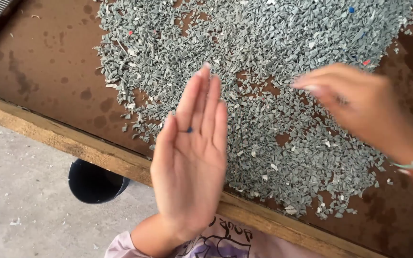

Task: The person sits on the floor and uses their hands to sift through a large pile of shredded paper on a wooden table. They pick out small blue and red pieces from the grey shredded material and place them into their left hand.

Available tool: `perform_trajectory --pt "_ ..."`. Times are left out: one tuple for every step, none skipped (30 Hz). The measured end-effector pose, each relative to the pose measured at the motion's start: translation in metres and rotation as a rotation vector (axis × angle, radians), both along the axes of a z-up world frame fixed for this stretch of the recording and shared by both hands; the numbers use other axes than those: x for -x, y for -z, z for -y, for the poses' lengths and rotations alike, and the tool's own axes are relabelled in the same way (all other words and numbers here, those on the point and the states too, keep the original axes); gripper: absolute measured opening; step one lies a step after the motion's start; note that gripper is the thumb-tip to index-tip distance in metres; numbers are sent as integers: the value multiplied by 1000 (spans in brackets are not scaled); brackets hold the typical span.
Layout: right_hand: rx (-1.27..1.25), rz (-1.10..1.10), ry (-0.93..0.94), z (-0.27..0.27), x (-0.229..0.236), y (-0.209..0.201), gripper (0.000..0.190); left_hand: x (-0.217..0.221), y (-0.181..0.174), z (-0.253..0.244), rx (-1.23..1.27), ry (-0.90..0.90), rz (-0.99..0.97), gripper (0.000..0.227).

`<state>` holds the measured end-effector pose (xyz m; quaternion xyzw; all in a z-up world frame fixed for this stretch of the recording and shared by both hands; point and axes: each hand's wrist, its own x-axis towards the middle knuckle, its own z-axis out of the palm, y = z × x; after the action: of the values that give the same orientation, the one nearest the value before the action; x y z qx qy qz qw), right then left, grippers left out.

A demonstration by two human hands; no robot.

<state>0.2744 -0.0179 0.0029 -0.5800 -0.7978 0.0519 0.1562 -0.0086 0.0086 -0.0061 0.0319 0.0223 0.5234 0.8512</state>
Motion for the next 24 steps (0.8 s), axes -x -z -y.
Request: perform_trajectory --pt "0 1 -2 -9 7 7 27 0 0 0 0 -2 1 58" --pt "3 70 -92 -18 14 15 35 0 1 1 -5 -16 -34 57" --pt "5 140 -182 -27 21 23 50 0 1 1 -10 -30 -68 57" --pt "4 138 -181 -34 24 32 50 0 1 2 -11 -29 -70 57" --pt "92 236 -168 -40 28 40 75 0 1 3 -15 -29 -56 57" --pt "178 335 -152 -48 31 48 101 0 1 3 -22 -28 -42 58" --pt "175 334 -150 -45 37 47 101 1 0 5 -25 -26 -43 58" --pt "195 282 -209 -42 43 47 103 2 -1 7 -34 -40 -62 59" --pt "214 229 -268 -40 49 47 105 2 -1 9 -43 -55 -81 59" --pt "215 229 -268 -34 48 51 105 3 -1 11 -42 -55 -82 59" --pt "198 261 -316 -27 46 55 104 3 0 12 -34 -64 -61 59" --pt "184 292 -363 -20 44 60 104 3 0 15 -23 -70 -41 59" --pt "188 289 -361 -13 43 60 104 4 2 15 -18 -67 -42 59" --pt "205 256 -365 -6 41 60 100 4 3 16 -19 -62 -35 58" --pt "223 224 -368 1 39 60 98 4 4 17 -20 -56 -28 57" --pt "226 223 -364 7 37 59 98 3 4 17 -17 -52 -28 57" --pt "215 245 -373 13 35 57 96 2 4 17 -16 -53 -35 58" --pt "203 266 -378 19 33 56 95 2 3 17 -16 -50 -43 58" --pt "205 265 -371 21 30 55 95 0 4 17 -15 -43 -43 58" --pt "210 226 -380 25 27 53 89 0 4 17 -10 -39 -47 57" --pt "215 186 -389 28 25 52 83 -1 5 17 -6 -35 -51 56" --pt "216 184 -384 23 19 48 83 -1 6 17 -5 -29 -52 56" --pt "190 185 -341 18 14 44 87 -1 7 17 7 -26 -51 57" --pt "160 186 -301 13 9 39 92 -1 8 17 15 -26 -50 57"
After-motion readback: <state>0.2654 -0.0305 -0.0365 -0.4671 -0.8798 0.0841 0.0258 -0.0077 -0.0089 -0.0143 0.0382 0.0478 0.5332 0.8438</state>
